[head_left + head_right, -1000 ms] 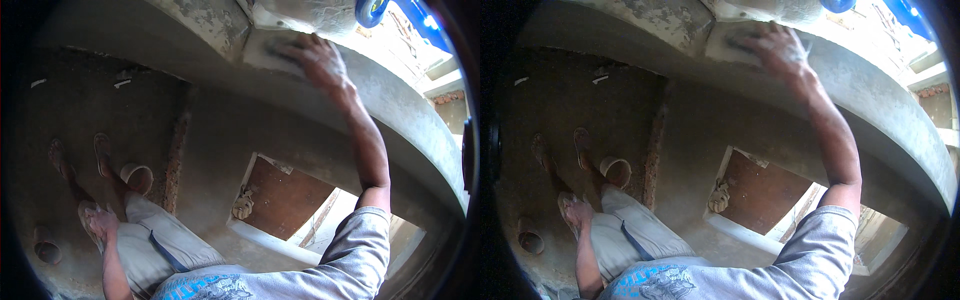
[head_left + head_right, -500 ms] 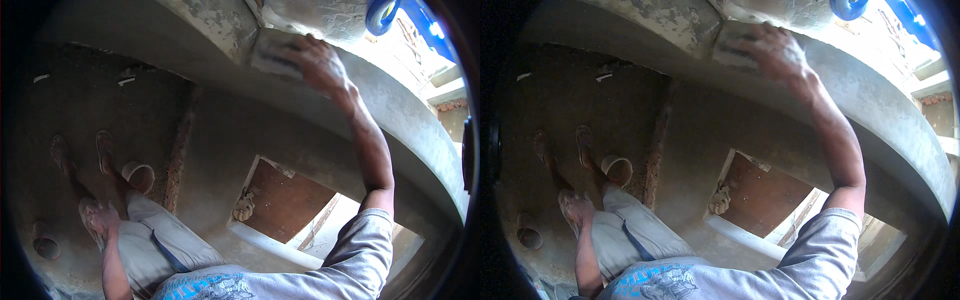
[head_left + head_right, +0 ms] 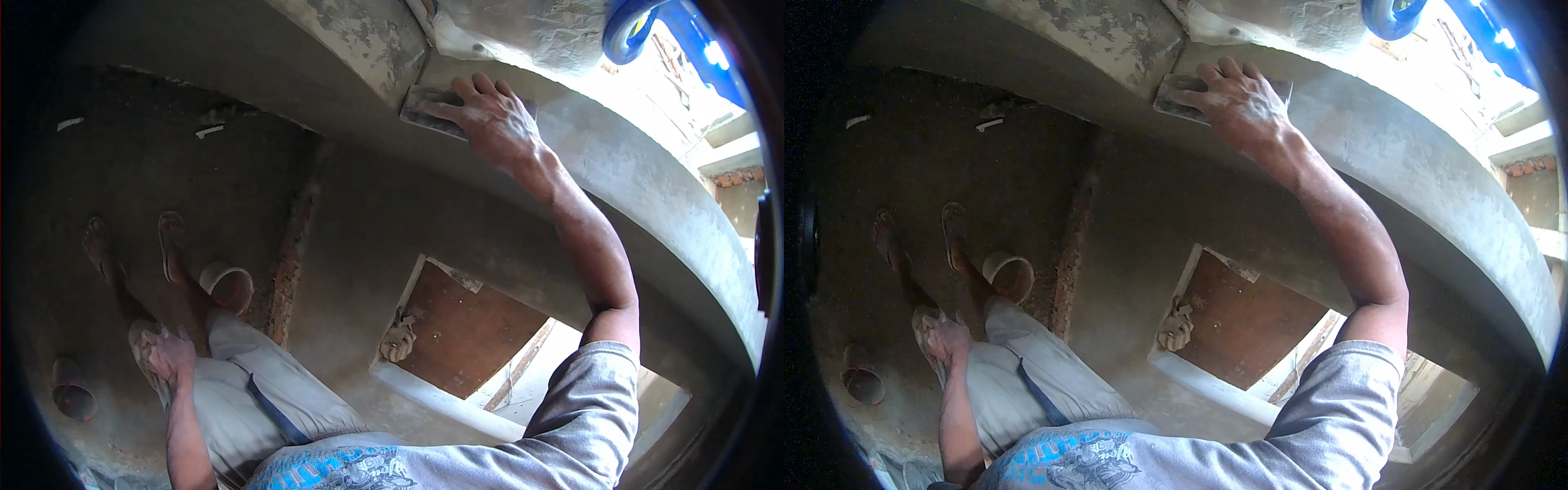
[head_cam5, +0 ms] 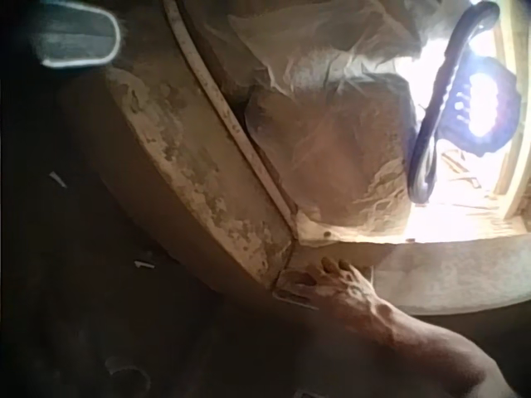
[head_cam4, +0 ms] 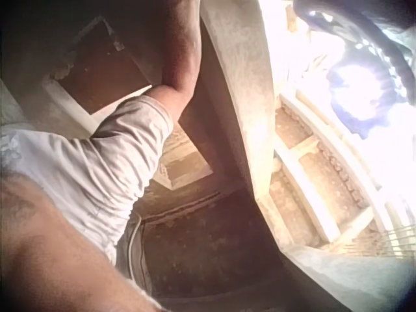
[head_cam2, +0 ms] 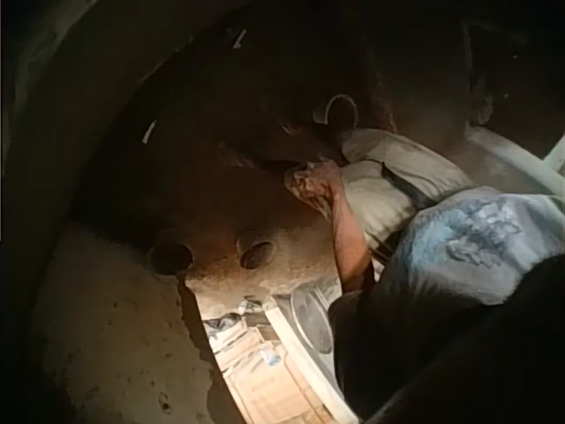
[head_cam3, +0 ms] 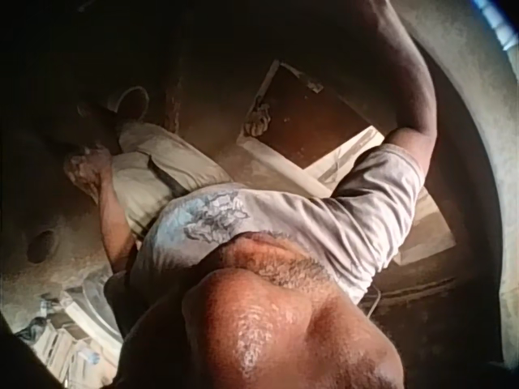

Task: The person scrapes a sanding block with a hand tool and then sands the curved edges, overhead beams, and corners of concrete structures with the sanding block.

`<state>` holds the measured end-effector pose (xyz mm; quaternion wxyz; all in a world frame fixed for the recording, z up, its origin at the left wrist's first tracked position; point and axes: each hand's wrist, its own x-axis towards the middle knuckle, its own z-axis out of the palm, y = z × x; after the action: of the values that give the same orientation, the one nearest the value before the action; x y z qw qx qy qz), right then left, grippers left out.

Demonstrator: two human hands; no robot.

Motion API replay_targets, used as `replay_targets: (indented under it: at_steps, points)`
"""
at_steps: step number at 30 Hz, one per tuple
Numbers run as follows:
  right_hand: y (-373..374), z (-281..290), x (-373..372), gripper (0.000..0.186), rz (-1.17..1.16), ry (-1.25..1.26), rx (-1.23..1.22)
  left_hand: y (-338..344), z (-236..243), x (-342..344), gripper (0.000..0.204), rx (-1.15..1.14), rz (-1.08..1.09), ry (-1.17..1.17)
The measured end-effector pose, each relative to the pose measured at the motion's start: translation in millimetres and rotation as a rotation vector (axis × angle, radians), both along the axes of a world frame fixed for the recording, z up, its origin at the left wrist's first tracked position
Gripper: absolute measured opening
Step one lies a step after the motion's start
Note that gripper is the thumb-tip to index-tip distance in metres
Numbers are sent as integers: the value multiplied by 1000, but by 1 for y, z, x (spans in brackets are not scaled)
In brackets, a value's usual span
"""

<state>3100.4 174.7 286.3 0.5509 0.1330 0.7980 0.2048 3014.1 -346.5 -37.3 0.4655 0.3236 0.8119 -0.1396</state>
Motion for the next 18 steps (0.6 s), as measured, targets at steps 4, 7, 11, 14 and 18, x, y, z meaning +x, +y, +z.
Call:
replay_targets:
  at_steps: [4, 7, 11, 14, 18]
  points:
    - [13, 0, 13, 48, 118, 143, 66, -13, -13, 9, 49, -23, 17, 38]
    - [24, 3, 3, 57, 177, 193, 132, -46, -39, 15, 47, 79, 92, 82]
    - [9, -1, 10, 59, 20, 98, -24, -13, -15, 6, 47, 91, 13, 54]
    - [31, -3, 9, 57, 90, 117, 118, 12, 8, -4, 48, -40, 89, -43]
    - [23, 4, -7, 55, 84, 181, 138, -26, -15, 0, 48, 35, -44, 68]
